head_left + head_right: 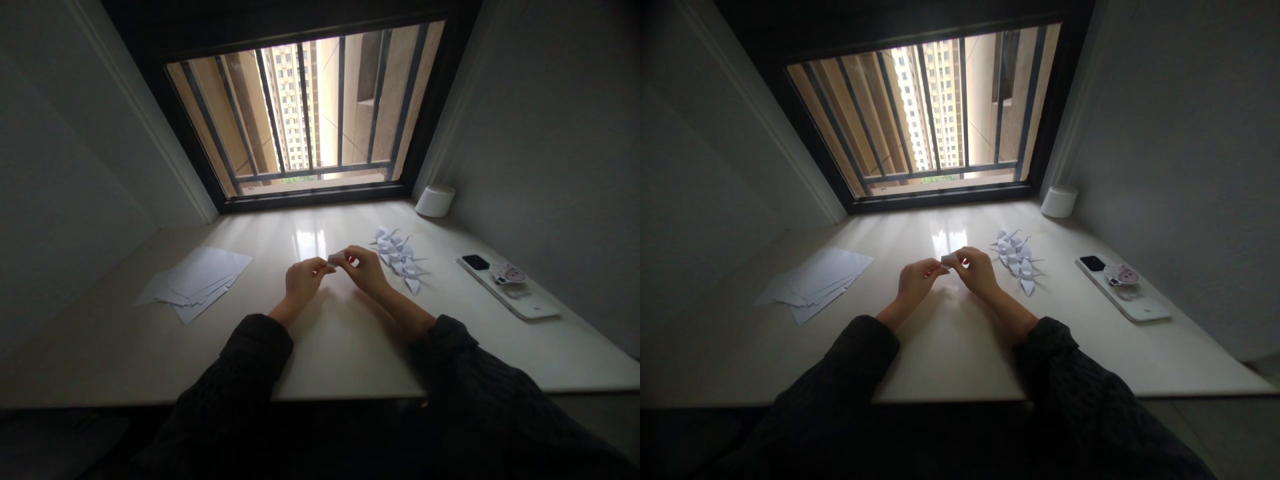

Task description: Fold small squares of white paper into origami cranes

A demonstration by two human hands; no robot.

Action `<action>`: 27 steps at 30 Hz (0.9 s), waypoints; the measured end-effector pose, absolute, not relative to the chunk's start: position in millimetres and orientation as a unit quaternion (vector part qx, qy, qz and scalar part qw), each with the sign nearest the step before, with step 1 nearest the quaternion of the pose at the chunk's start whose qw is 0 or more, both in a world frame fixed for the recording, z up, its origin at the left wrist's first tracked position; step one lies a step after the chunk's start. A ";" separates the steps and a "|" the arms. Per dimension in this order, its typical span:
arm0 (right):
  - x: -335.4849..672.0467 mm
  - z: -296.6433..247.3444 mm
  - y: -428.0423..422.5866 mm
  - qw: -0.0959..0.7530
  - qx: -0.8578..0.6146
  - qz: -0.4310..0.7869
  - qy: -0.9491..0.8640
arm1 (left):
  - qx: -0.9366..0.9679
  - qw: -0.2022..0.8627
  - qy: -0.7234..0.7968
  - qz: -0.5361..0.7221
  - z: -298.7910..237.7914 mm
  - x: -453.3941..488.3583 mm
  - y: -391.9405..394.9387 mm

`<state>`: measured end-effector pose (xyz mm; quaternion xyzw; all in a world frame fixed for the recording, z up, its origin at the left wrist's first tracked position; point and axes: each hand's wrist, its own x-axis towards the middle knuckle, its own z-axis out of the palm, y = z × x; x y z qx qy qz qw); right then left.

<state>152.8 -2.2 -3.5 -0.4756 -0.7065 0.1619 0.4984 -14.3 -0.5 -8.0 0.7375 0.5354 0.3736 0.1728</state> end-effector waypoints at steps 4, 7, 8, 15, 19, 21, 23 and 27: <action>149.7 -7.9 0.6 0.534 -0.466 0.263 -0.654 | 0.701 0.244 0.527 0.413 -11.6 -13.0 0.4; 149.4 -12.2 3.7 0.529 -0.467 0.352 -0.615 | 0.670 0.295 0.508 0.455 -15.1 -12.7 1.5; 149.8 -13.4 4.7 0.526 -0.466 0.373 -0.606 | 0.662 0.300 0.507 0.463 -15.5 -12.6 1.4; 156.0 -12.2 5.4 0.488 -0.496 0.219 -0.684 | 0.697 0.261 0.508 0.434 -11.4 -12.4 -2.8; 157.2 -8.1 3.0 0.431 -0.496 0.101 -0.746 | 0.681 0.255 0.513 0.456 -12.1 -13.8 0.7; 155.4 -7.3 1.5 0.439 -0.487 0.109 -0.747 | 0.654 0.305 0.501 0.478 -13.0 -14.1 3.1; 152.5 -7.5 -0.5 0.463 -0.471 0.151 -0.736 | 0.617 0.364 0.488 0.499 -13.1 -14.0 4.4; 146.9 -9.2 -4.1 0.501 -0.450 0.222 -0.706 | 0.549 0.434 0.482 0.527 -10.6 -12.2 3.7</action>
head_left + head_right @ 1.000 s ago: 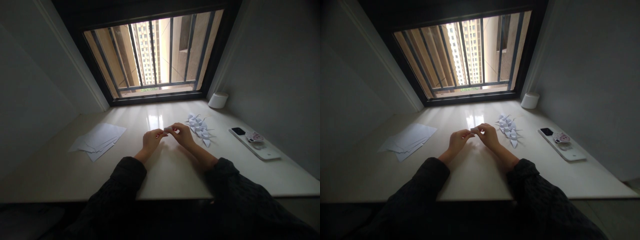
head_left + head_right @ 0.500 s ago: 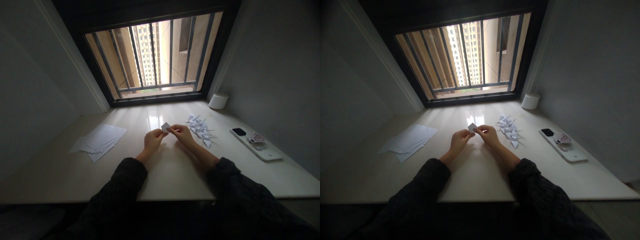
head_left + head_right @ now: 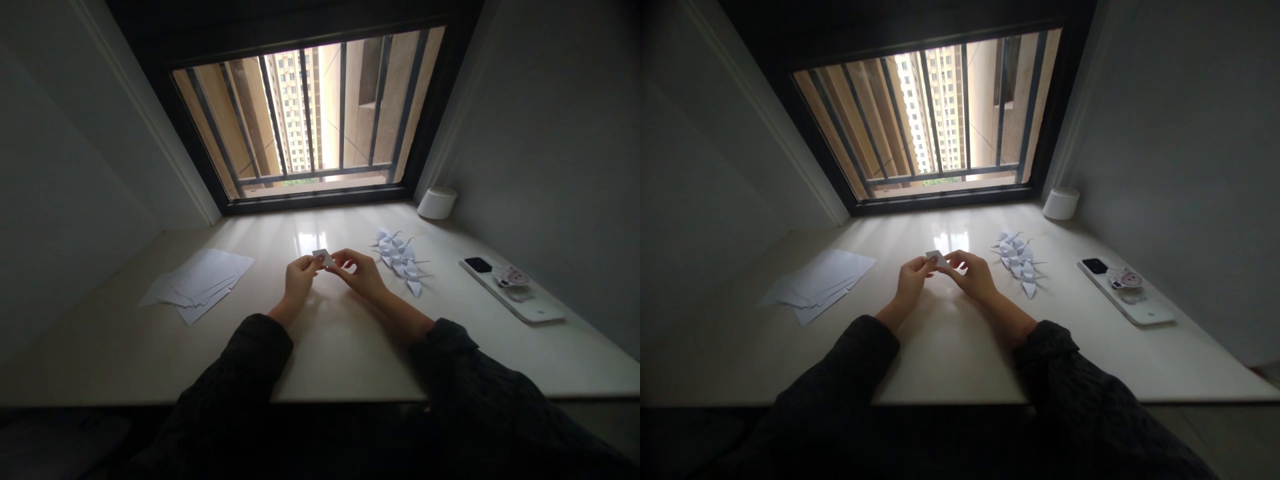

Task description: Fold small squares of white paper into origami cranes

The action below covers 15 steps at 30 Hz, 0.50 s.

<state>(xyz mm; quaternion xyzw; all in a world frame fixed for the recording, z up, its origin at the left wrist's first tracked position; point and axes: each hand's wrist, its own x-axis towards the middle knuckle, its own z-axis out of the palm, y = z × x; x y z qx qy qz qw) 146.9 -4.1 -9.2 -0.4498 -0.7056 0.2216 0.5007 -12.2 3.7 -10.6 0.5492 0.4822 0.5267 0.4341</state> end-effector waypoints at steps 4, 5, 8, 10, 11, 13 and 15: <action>146.7 -10.7 -3.5 0.525 -0.461 0.250 -0.670 | 0.531 0.478 0.470 0.518 -9.6 -9.9 3.3; 147.4 -11.0 -2.5 0.531 -0.467 0.258 -0.659 | 0.530 0.485 0.468 0.515 -10.2 -9.7 3.8; 149.8 -12.4 1.4 0.536 -0.480 0.284 -0.634 | 0.525 0.492 0.469 0.513 -13.3 -10.1 6.4; 150.6 -13.6 4.0 0.540 -0.483 0.306 -0.618 | 0.525 0.490 0.469 0.515 -15.4 -11.1 7.9; 150.7 -14.3 5.2 0.543 -0.481 0.319 -0.610 | 0.526 0.488 0.468 0.516 -16.1 -11.5 8.3; 150.5 -15.3 7.0 0.551 -0.472 0.350 -0.593 | 0.533 0.480 0.467 0.517 -16.4 -12.0 8.1; 150.1 -16.0 8.1 0.558 -0.462 0.377 -0.577 | 0.549 0.462 0.465 0.518 -15.6 -11.7 6.7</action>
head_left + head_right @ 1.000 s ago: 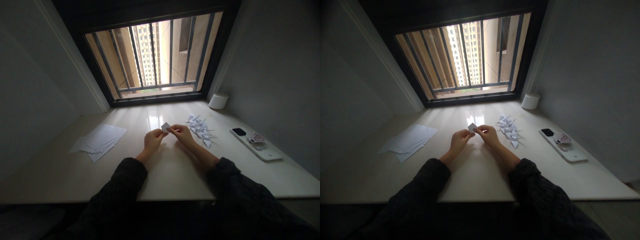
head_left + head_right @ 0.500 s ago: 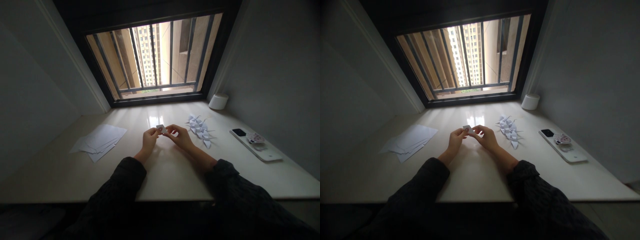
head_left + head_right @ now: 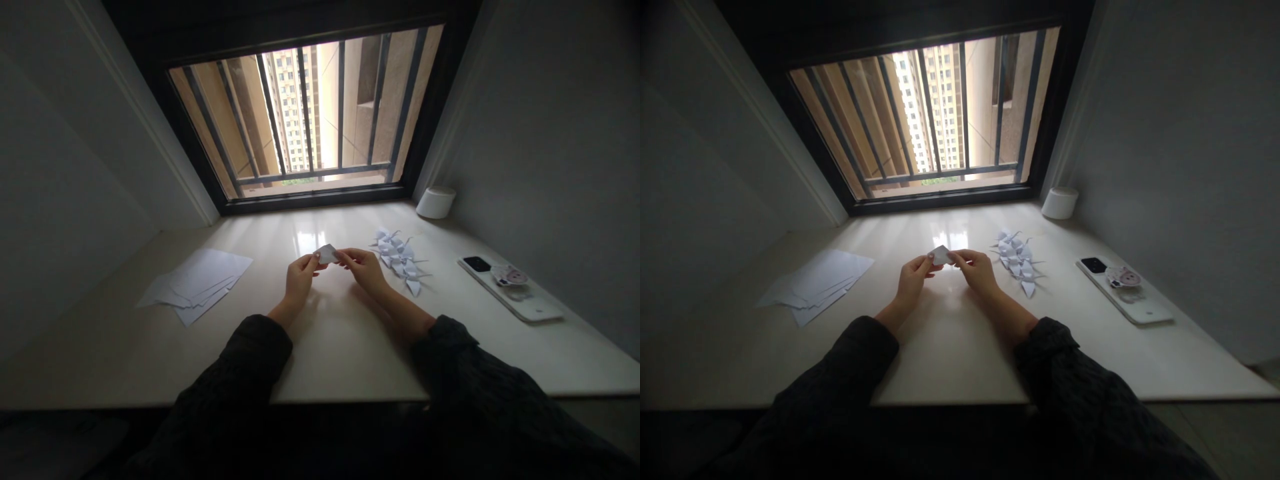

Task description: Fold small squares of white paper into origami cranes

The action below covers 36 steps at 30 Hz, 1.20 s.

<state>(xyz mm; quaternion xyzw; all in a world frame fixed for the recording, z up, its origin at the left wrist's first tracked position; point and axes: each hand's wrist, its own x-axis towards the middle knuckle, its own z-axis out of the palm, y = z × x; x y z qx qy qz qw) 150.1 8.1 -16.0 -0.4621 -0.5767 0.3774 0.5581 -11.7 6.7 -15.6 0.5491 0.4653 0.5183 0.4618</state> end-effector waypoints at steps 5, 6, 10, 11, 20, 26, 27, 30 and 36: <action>149.5 -15.6 8.1 0.559 -0.451 0.418 -0.556 | 0.590 0.412 0.459 0.521 -13.5 -10.5 2.8; 149.3 -15.1 7.8 0.556 -0.449 0.423 -0.557 | 0.591 0.404 0.462 0.523 -13.3 -10.6 2.5; 148.2 -13.4 6.5 0.549 -0.435 0.446 -0.558 | 0.575 0.404 0.473 0.532 -12.7 -12.6 3.6; 148.0 -13.5 6.4 0.546 -0.429 0.451 -0.560 | 0.567 0.411 0.474 0.534 -12.6 -13.1 4.3; 150.4 -12.7 4.7 0.547 -0.414 0.343 -0.641 | 0.525 0.421 0.494 0.550 -9.7 -14.4 6.8; 154.7 -7.9 -1.6 0.501 -0.414 0.069 -0.757 | 0.523 0.427 0.497 0.545 -8.3 -13.2 5.3; 154.8 -8.6 -1.5 0.494 -0.419 0.051 -0.760 | 0.526 0.432 0.494 0.541 -8.8 -12.7 5.2; 153.7 -10.8 -0.1 0.503 -0.430 0.067 -0.746 | 0.537 0.447 0.484 0.526 -10.0 -11.8 5.2; 147.3 -13.5 3.0 0.563 -0.431 0.303 -0.637 | 0.577 0.442 0.437 0.530 -9.7 -12.9 4.6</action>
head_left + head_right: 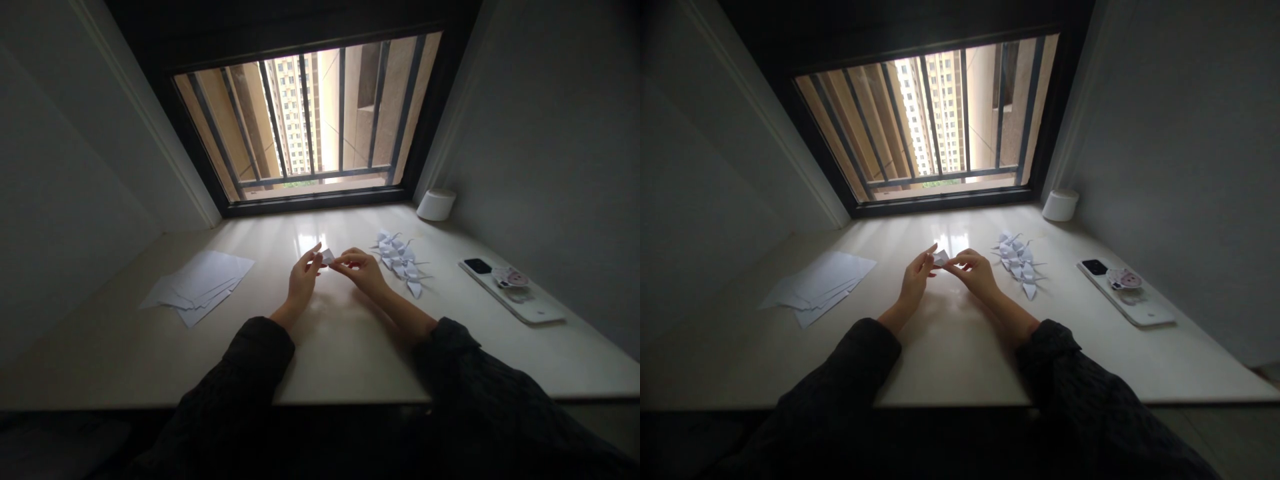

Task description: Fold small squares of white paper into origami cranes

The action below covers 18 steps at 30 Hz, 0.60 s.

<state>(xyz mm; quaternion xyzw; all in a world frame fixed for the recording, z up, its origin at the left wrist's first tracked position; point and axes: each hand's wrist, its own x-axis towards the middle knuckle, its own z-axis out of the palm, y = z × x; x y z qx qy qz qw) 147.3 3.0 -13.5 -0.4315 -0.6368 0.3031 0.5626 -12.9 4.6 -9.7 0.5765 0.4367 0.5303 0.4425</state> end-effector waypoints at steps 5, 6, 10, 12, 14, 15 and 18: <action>143.2 -12.6 2.2 0.559 -0.429 0.421 -0.572 | 0.585 0.466 0.381 0.543 -10.1 -11.4 4.2; 142.8 -11.7 1.6 0.557 -0.428 0.429 -0.568 | 0.584 0.472 0.373 0.545 -10.0 -10.9 4.1; 142.2 -8.1 -0.9 0.546 -0.438 0.442 -0.561 | 0.594 0.469 0.366 0.542 -8.6 -10.8 3.2; 142.5 -6.9 -1.8 0.542 -0.440 0.448 -0.558 | 0.608 0.453 0.376 0.532 -7.7 -12.4 3.1; 142.8 -6.4 -2.0 0.541 -0.440 0.452 -0.557 | 0.626 0.433 0.387 0.521 -7.0 -14.9 3.4; 142.9 -6.3 -1.8 0.541 -0.439 0.452 -0.557 | 0.636 0.423 0.388 0.515 -6.8 -16.3 3.7; 143.2 -6.7 -0.6 0.535 -0.438 0.458 -0.559 | 0.661 0.406 0.383 0.501 -6.1 -20.2 5.5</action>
